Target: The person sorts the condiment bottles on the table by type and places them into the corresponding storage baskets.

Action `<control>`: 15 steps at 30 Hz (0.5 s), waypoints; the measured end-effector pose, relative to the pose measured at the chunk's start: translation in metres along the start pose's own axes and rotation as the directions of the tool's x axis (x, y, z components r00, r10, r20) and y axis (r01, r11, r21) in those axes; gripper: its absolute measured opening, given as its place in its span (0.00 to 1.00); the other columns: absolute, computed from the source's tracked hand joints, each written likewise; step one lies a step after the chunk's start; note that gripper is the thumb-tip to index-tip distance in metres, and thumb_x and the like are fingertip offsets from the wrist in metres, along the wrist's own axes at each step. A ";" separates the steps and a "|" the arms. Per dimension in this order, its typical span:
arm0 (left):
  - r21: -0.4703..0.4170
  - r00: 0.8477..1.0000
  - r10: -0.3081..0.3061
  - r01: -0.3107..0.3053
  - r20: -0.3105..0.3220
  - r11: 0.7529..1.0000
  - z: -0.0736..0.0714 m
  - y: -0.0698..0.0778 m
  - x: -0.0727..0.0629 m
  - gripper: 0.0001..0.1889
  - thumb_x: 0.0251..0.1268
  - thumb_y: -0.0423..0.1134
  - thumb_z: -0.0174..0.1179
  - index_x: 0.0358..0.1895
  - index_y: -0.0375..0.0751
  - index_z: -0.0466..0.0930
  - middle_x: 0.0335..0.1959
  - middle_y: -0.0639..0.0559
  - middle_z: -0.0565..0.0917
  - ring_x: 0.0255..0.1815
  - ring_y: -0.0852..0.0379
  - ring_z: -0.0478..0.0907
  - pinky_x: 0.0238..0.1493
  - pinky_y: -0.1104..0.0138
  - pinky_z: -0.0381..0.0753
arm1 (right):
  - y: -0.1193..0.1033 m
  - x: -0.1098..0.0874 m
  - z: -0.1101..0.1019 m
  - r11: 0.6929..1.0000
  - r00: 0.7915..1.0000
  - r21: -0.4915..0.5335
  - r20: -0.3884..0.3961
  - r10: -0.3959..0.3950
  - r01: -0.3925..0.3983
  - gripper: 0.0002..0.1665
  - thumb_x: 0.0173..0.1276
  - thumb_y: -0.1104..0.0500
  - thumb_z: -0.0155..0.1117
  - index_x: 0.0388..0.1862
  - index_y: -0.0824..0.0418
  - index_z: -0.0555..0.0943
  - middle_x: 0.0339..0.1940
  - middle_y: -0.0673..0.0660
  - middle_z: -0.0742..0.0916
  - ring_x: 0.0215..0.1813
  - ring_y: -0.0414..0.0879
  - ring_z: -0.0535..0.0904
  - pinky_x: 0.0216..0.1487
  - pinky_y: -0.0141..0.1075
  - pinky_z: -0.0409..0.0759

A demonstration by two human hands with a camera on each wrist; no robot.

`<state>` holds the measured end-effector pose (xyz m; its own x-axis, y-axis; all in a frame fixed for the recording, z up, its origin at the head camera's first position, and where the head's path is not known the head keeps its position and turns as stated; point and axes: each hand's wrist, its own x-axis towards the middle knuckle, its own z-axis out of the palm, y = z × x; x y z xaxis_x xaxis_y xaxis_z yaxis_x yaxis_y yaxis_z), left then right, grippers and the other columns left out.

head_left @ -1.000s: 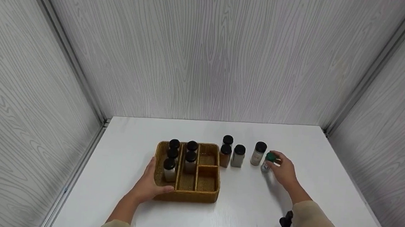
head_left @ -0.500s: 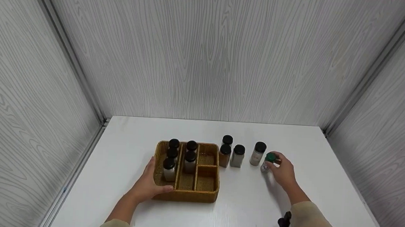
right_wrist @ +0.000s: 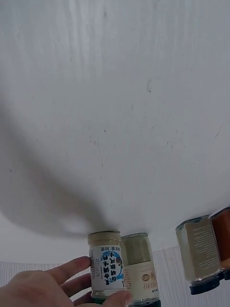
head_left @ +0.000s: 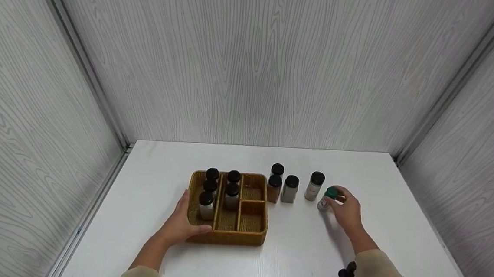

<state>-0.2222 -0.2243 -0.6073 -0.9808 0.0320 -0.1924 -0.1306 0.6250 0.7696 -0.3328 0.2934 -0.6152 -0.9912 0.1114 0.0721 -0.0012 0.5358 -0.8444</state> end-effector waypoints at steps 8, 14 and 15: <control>-0.002 1.000 0.009 -0.009 -0.005 1.000 0.001 0.001 0.001 0.79 0.51 0.67 0.83 0.91 0.49 0.26 0.93 0.40 0.34 0.93 0.32 0.40 0.88 0.36 0.55 | -0.008 -0.008 -0.005 0.999 1.000 0.025 0.021 0.020 -0.021 0.34 0.77 0.52 0.74 0.78 0.57 0.77 0.72 0.67 0.85 0.74 0.62 0.81 0.70 0.50 0.82; 0.018 1.000 0.014 -0.014 0.003 1.000 -0.001 0.003 -0.001 0.79 0.52 0.67 0.82 0.91 0.48 0.25 0.93 0.40 0.33 0.92 0.30 0.41 0.87 0.35 0.57 | -0.018 -0.017 -0.008 0.999 0.999 0.047 0.054 0.007 -0.010 0.38 0.75 0.46 0.75 0.79 0.55 0.76 0.73 0.65 0.84 0.75 0.62 0.80 0.73 0.54 0.80; 0.019 1.000 0.014 -0.014 0.005 1.000 -0.001 0.003 -0.001 0.79 0.53 0.67 0.82 0.91 0.48 0.25 0.93 0.40 0.32 0.92 0.30 0.41 0.86 0.35 0.58 | -0.018 -0.018 -0.008 0.999 0.998 0.048 0.058 0.005 -0.008 0.38 0.75 0.46 0.76 0.79 0.55 0.76 0.73 0.64 0.84 0.75 0.61 0.80 0.74 0.53 0.80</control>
<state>-0.2218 -0.2232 -0.6047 -0.9819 0.0445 -0.1842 -0.1137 0.6394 0.7604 -0.3136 0.2886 -0.5965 -0.9972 0.0655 0.0364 0.0007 0.4943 -0.8693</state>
